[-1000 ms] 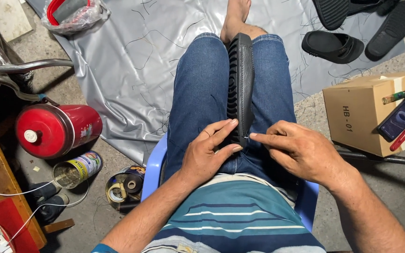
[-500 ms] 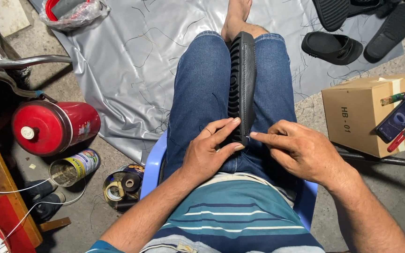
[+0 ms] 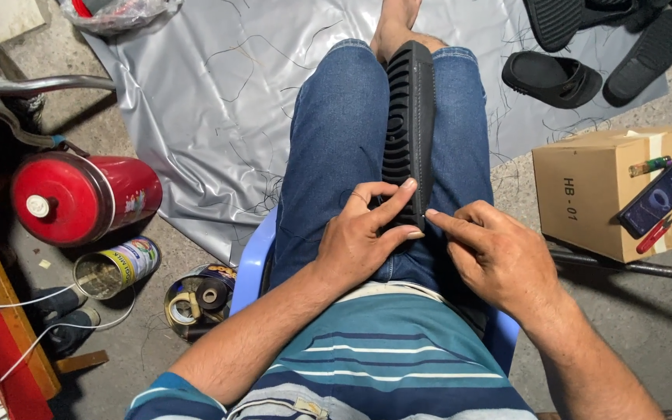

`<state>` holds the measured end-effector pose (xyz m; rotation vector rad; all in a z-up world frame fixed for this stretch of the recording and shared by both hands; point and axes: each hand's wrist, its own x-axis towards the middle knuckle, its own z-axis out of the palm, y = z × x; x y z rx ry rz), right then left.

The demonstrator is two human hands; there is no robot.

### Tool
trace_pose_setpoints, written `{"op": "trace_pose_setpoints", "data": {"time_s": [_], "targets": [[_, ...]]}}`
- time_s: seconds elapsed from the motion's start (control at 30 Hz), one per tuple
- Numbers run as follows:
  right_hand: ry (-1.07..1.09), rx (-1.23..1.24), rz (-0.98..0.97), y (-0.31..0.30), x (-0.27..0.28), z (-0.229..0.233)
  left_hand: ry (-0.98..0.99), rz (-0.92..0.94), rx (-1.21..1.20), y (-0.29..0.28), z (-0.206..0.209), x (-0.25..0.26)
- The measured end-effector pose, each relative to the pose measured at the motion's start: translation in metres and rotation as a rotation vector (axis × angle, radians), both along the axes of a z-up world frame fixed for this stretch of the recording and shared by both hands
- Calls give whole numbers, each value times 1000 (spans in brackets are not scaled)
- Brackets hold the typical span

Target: Hand-sewing the upper strap of a black sandal to its sole using a needle and thread.

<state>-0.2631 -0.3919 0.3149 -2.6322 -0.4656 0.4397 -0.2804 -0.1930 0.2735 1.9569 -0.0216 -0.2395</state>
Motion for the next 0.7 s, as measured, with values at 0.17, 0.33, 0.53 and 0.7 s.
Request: {"op": "trace_pose_setpoints", "data": {"time_s": [0.17,0.33,0.53,0.7], "targets": [[-38,174,-30,-1,5,-9,24,-1,-24,1,0,2],[-106,367,-34,4,12,-21,37,9,-40,-1,-6,2],[-161,270,-61,10,12,-25,25,-25,-13,6,1,2],[-83,112,173,11,26,36,-39,-90,73,38,44,-7]]}}
